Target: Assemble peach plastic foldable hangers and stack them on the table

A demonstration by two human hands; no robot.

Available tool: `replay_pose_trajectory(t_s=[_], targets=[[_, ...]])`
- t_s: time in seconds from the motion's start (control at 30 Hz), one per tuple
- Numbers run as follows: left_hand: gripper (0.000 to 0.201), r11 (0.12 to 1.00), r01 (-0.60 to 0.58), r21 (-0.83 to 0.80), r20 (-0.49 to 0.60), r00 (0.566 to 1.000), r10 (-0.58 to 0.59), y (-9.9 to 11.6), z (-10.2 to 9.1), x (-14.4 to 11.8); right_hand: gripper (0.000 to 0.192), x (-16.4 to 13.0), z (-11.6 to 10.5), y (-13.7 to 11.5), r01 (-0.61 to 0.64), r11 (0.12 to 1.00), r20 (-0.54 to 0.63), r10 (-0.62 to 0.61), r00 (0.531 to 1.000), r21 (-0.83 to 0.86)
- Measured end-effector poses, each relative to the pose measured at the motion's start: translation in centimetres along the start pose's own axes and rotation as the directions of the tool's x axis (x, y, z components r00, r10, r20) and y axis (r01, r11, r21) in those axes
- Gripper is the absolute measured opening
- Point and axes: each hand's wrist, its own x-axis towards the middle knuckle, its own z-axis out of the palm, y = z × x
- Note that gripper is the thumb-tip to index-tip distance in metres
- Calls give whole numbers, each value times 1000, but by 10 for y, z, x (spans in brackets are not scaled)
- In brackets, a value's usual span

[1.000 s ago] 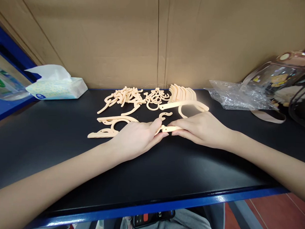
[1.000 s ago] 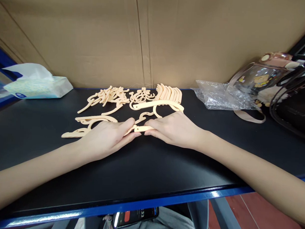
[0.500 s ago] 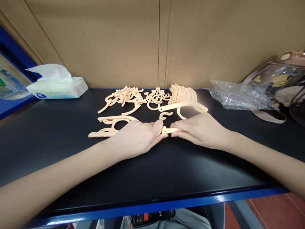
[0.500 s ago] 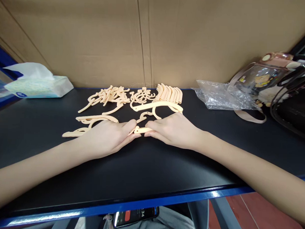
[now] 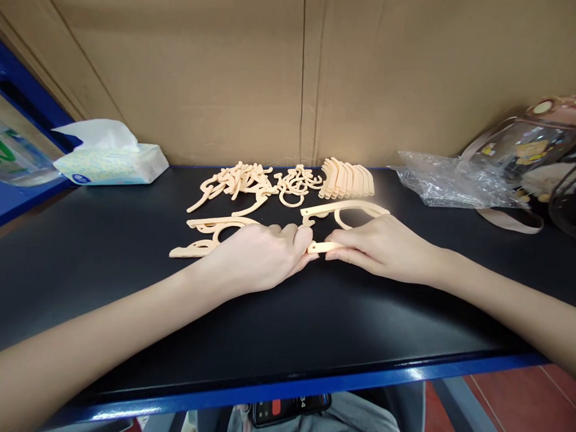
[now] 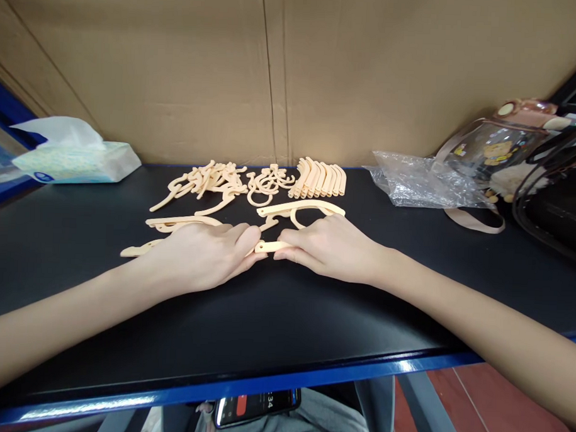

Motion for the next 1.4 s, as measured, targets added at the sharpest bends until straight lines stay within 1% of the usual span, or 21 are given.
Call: replay_pose_trajectory(t_s=[0.07, 0.17, 0.33, 0.63, 0.83, 0.93, 1.0, 1.07, 1.13, 1.23, 1.3, 1.4], targets=[[28, 1000, 3, -13, -24, 1000, -4, 0, 0, -1, 45, 0, 0, 0, -3, 1000, 14, 3, 1000, 6], [23, 996, 26, -90, -50, 998, -31, 1, 3, 0, 44, 1, 0, 1, -15, 1000, 36, 15, 999, -12], [20, 979, 30, -201, -44, 998, -40, 0, 6, 0, 44, 2, 1, 0, -39, 999, 57, 41, 998, -36], [22, 973, 39, -229, -21, 999, -45, -1, 4, 0, 44, 2, 1, -1, -31, 999, 64, 33, 997, -37], [21, 972, 28, -234, -56, 998, -42, 0, 4, 0, 45, 2, 1, -1, -35, 999, 64, 35, 997, -7], [22, 972, 37, -231, -41, 998, -48, 1, 4, 0, 43, 2, 2, 0, -22, 1000, 66, 23, 998, -9], [22, 967, 18, -253, -17, 1000, -24, 1, 4, 0, 41, 2, 3, 0, -2, 1000, 66, 3, 998, -5], [21, 955, -26, -295, -8, 1000, 24, 0, 5, 0, 40, 2, 4, 0, 28, 999, 51, -29, 998, 15], [21, 942, -59, -330, -15, 998, 57, 0, 6, 0, 39, 1, 5, 0, 77, 996, -9, -76, 997, 36], [22, 941, -53, -333, -26, 999, 47, 0, 8, 0, 35, 1, 3, 0, 127, 992, -195, -121, 973, 16], [22, 948, -33, -317, -20, 999, 28, 0, 10, -1, 31, 1, 0, 2, 100, 995, -312, -104, 944, -29], [22, 950, -8, -313, -8, 1000, 6, -1, 11, -1, 29, 2, -5, 9, -11, 994, -434, -36, 900, -105]])
